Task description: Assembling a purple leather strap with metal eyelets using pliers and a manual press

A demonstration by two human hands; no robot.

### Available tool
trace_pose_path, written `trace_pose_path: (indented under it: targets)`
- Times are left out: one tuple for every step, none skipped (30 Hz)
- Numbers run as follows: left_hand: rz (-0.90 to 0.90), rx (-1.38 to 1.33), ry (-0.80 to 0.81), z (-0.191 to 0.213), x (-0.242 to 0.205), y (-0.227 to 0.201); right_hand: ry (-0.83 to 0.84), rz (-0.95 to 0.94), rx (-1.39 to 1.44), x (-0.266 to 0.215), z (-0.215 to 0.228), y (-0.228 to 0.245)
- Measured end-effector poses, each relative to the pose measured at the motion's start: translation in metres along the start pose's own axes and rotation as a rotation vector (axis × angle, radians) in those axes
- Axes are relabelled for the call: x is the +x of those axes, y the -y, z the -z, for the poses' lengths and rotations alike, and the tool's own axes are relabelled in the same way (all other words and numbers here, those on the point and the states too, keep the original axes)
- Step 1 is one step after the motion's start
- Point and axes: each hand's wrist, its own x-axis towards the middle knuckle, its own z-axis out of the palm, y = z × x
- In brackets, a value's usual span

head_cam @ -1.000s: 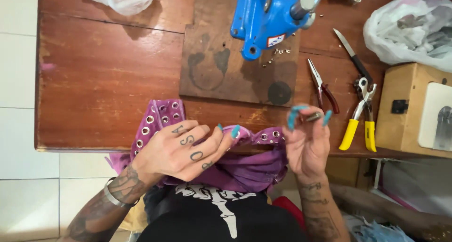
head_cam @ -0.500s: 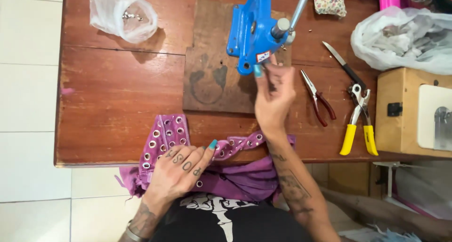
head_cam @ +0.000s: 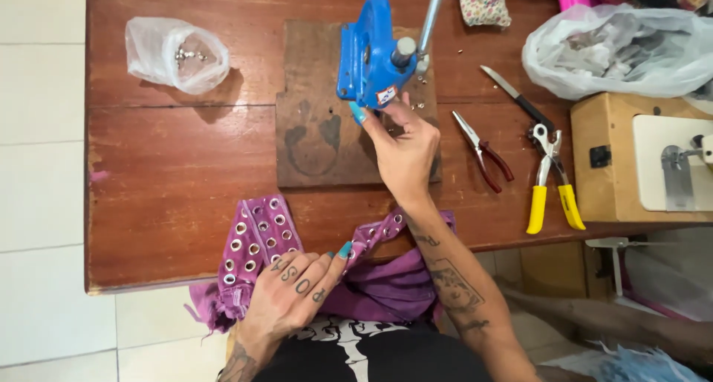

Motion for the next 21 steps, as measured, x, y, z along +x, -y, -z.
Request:
trace_pose_path:
  targets:
    - [-0.006,0.004,0.002,0.001,0.002,0.0,0.0,0.015,-0.016,0.001,0.001,0.002]
    - [-0.012,0.008,0.003,0.002,0.003,-0.001,-0.001,0.029,-0.033,0.002,0.002,0.003]
    - [-0.01,0.01,0.003,0.003,0.004,-0.001,0.001,0.03,-0.032,0.002,-0.001,0.001]
    - [-0.02,0.004,-0.015,0.002,0.005,-0.001,-0.039,0.084,-0.07,0.002,-0.004,-0.002]
    - [-0.031,-0.012,-0.031,0.002,0.005,-0.001,-0.082,0.131,-0.115,0.0,-0.005,-0.005]
    - [-0.031,-0.02,-0.029,0.003,0.004,-0.004,-0.083,0.125,-0.122,-0.004,-0.005,-0.01]
    - [-0.027,-0.024,-0.029,0.003,0.005,-0.004,-0.128,0.111,-0.085,-0.003,-0.008,-0.015]
    - [-0.023,-0.027,-0.028,0.004,0.005,-0.004,-0.172,0.096,-0.048,-0.002,-0.011,-0.02]
    - [-0.019,-0.025,-0.029,0.004,0.005,-0.004,-0.168,0.097,-0.047,0.0,-0.013,-0.016]
    - [-0.023,-0.003,-0.028,0.004,0.004,-0.004,-0.166,0.012,0.024,0.001,-0.014,-0.013]
    - [-0.027,0.016,-0.025,0.004,0.003,-0.004,-0.165,-0.077,0.092,0.001,-0.016,-0.01]
    - [-0.024,0.014,-0.024,0.004,0.002,-0.005,-0.163,-0.08,0.091,-0.003,-0.012,-0.007]
    - [-0.03,0.014,-0.022,0.004,0.001,-0.005,-0.175,-0.038,0.028,-0.005,-0.011,-0.005]
    - [-0.037,0.014,-0.021,0.004,0.0,-0.004,-0.187,0.004,-0.035,-0.006,-0.01,-0.002]
    - [-0.041,0.014,-0.026,0.005,0.001,-0.004,-0.19,0.009,-0.037,-0.008,-0.011,-0.007]
    - [-0.034,0.016,-0.036,0.005,0.001,-0.003,-0.184,0.081,-0.021,-0.011,-0.011,-0.011]
    - [-0.023,0.017,-0.043,0.005,0.001,-0.004,-0.175,0.149,-0.005,-0.014,-0.011,-0.016]
    - [-0.024,0.014,-0.045,0.005,0.001,-0.005,-0.176,0.151,-0.009,-0.016,-0.008,-0.018]
    - [-0.02,0.01,-0.039,0.005,0.002,-0.005,-0.168,0.275,-0.111,-0.015,-0.007,-0.021]
    - [-0.016,0.007,-0.033,0.006,0.002,-0.005,-0.159,0.398,-0.215,-0.015,-0.007,-0.023]
    - [-0.011,0.01,-0.034,0.006,0.002,-0.005,-0.155,0.399,-0.211,-0.014,-0.008,-0.024]
